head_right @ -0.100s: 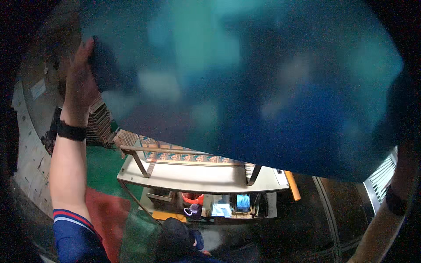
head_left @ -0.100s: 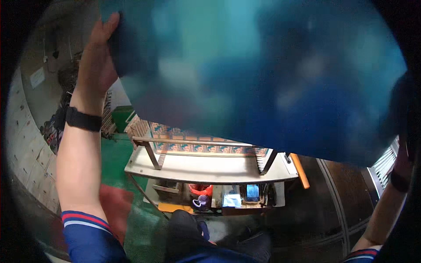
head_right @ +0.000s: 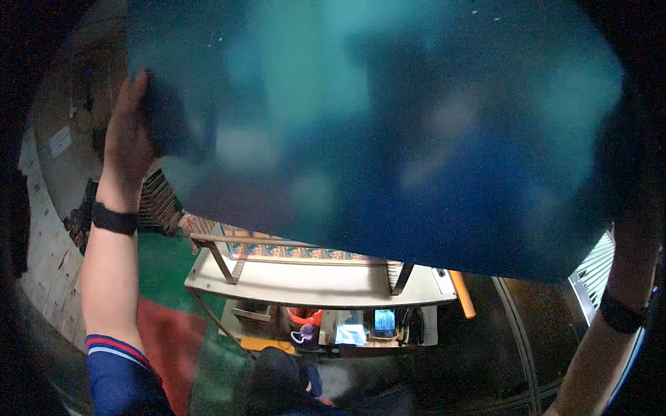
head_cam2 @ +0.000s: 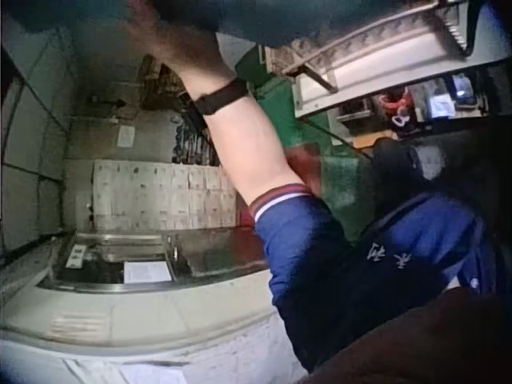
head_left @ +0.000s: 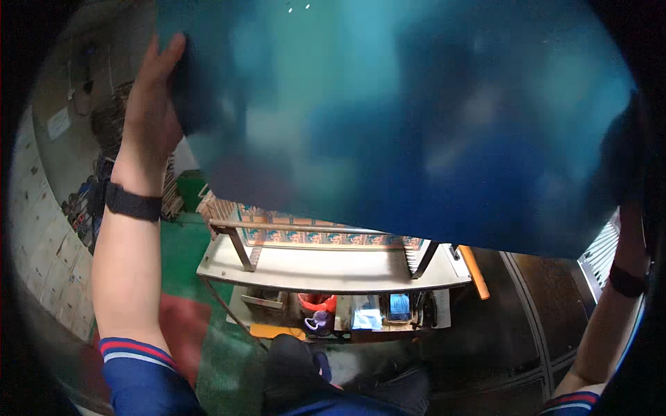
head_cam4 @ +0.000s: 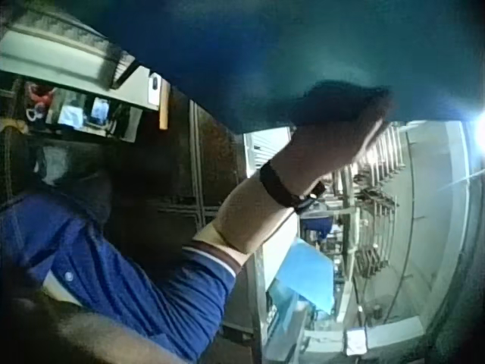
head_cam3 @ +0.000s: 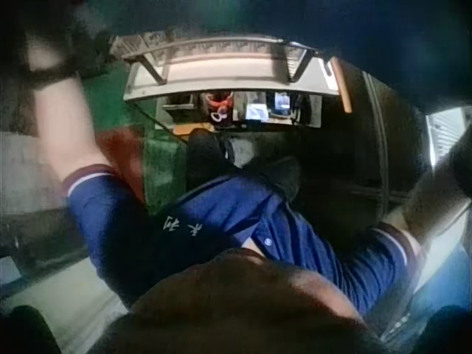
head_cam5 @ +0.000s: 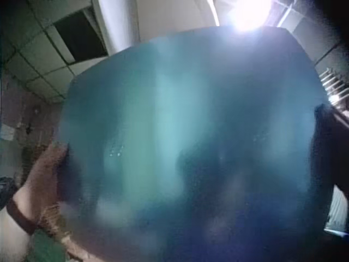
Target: Sorting and placing large printed circuit boards or industrial sheets from a conveyor into a vertical storage rack.
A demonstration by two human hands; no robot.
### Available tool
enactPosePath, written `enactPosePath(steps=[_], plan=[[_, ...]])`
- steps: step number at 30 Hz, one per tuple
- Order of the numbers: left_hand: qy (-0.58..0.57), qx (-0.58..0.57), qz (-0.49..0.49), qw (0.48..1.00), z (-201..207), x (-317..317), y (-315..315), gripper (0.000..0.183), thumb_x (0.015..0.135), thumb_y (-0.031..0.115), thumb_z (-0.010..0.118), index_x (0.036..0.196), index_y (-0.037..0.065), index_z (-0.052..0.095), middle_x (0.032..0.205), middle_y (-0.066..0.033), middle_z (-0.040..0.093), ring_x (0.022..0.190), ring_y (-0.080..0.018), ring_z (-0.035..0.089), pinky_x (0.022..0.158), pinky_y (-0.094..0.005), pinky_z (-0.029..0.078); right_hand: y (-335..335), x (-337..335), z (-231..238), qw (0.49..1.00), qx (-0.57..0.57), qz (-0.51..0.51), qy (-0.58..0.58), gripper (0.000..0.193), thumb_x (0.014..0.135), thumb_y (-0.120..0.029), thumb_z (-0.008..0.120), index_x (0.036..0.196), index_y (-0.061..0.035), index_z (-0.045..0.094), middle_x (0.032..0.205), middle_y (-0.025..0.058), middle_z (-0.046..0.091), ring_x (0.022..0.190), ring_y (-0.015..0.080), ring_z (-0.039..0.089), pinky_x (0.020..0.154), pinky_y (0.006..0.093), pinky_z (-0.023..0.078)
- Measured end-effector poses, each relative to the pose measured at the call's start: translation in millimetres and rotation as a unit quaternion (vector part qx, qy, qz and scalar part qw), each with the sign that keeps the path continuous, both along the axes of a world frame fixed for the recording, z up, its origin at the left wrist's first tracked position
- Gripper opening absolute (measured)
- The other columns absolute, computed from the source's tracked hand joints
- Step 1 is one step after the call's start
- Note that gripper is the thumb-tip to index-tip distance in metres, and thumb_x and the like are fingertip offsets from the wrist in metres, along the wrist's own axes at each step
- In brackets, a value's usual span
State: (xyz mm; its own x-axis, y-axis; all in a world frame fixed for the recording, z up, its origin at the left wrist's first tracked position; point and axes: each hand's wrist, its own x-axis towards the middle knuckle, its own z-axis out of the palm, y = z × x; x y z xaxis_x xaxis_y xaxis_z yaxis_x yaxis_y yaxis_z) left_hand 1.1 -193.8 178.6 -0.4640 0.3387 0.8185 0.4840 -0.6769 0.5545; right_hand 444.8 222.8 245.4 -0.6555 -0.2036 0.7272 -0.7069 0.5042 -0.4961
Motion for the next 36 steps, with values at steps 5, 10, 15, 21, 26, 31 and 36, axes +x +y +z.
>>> enactPosePath(steps=[5,10,15,21,26,31,36], plan=[[-0.011,0.046,0.119,0.992,-5,4,6,0.046,0.099,0.022,0.072,0.138,0.006,0.055,0.125,-0.0067,0.068,0.111,-0.0192,0.065,0.1,-0.0342,0.05,1,-29,-16,0.817,0.075,-0.505,0.268,0.069,0.1,-0.051,0.061,0.154,-0.0109,0.047,0.151,0.0131,0.051,0.139,0.0344,0.05,0.116,0.0508,0.04],[0.004,0.06,0.16,0.985,-9,15,17,0.037,0.098,0.019,0.072,0.127,0.003,0.057,0.12,-0.0082,0.068,0.106,-0.0165,0.064,0.094,-0.032,0.052,-37,-66,-27,0.86,-0.072,-0.448,0.234,0.07,0.099,-0.047,0.067,0.152,-0.0051,0.047,0.144,0.0223,0.053,0.126,0.0361,0.06,0.099,0.0464,0.055],[0.043,0.108,0.306,0.945,-21,46,48,0.033,0.098,0.015,0.072,0.122,0.0,0.055,0.112,-0.0079,0.066,0.097,-0.0123,0.06,0.088,-0.0294,0.05,-49,-105,-41,0.849,-0.116,-0.465,0.224,0.047,0.101,-0.039,0.067,0.129,-0.0015,0.063,0.104,0.0098,0.07,0.09,0.0175,0.066,0.077,0.0315,0.055],[0.05,0.173,0.279,0.943,-27,76,73,0.026,0.099,0.01,0.067,0.121,0.002,0.056,0.115,-0.0081,0.066,0.101,-0.0139,0.061,0.093,-0.03,0.049,-40,-132,-44,0.835,-0.136,-0.429,0.315,0.031,0.099,-0.029,0.068,0.115,-0.002,0.071,0.097,0.0045,0.071,0.084,0.0131,0.064,0.075,0.0268,0.051],[0.035,0.149,0.251,0.956,-21,64,59,0.025,0.1,0.01,0.066,0.123,0.004,0.058,0.114,-0.0062,0.068,0.101,-0.015,0.064,0.093,-0.0308,0.051,-26,-118,-42,0.854,-0.174,-0.409,0.269,0.035,0.098,-0.029,0.069,0.121,-0.0018,0.068,0.105,0.0059,0.07,0.092,0.0156,0.064,0.081,0.0263,0.051],[-0.017,0.065,0.18,0.981,-14,28,17,0.044,0.102,0.018,0.065,0.142,0.003,0.052,0.131,-0.0071,0.063,0.118,-0.0176,0.061,0.105,-0.0326,0.045,-6,-86,-30,0.894,-0.266,-0.299,0.2,0.035,0.1,-0.028,0.069,0.126,-0.0043,0.067,0.107,0.0027,0.07,0.094,0.011,0.066,0.083,0.026,0.053],[-0.038,0.069,0.124,0.989,-6,10,-7,0.033,0.103,0.02,0.064,0.13,0.002,0.059,0.118,-0.0043,0.069,0.107,-0.0149,0.065,0.095,-0.0304,0.051,-7,-74,-7,0.928,-0.224,-0.22,0.202,0.035,0.101,-0.025,0.067,0.128,-0.0044,0.066,0.109,0.002,0.07,0.093,0.0091,0.066,0.082,0.0259,0.054]])
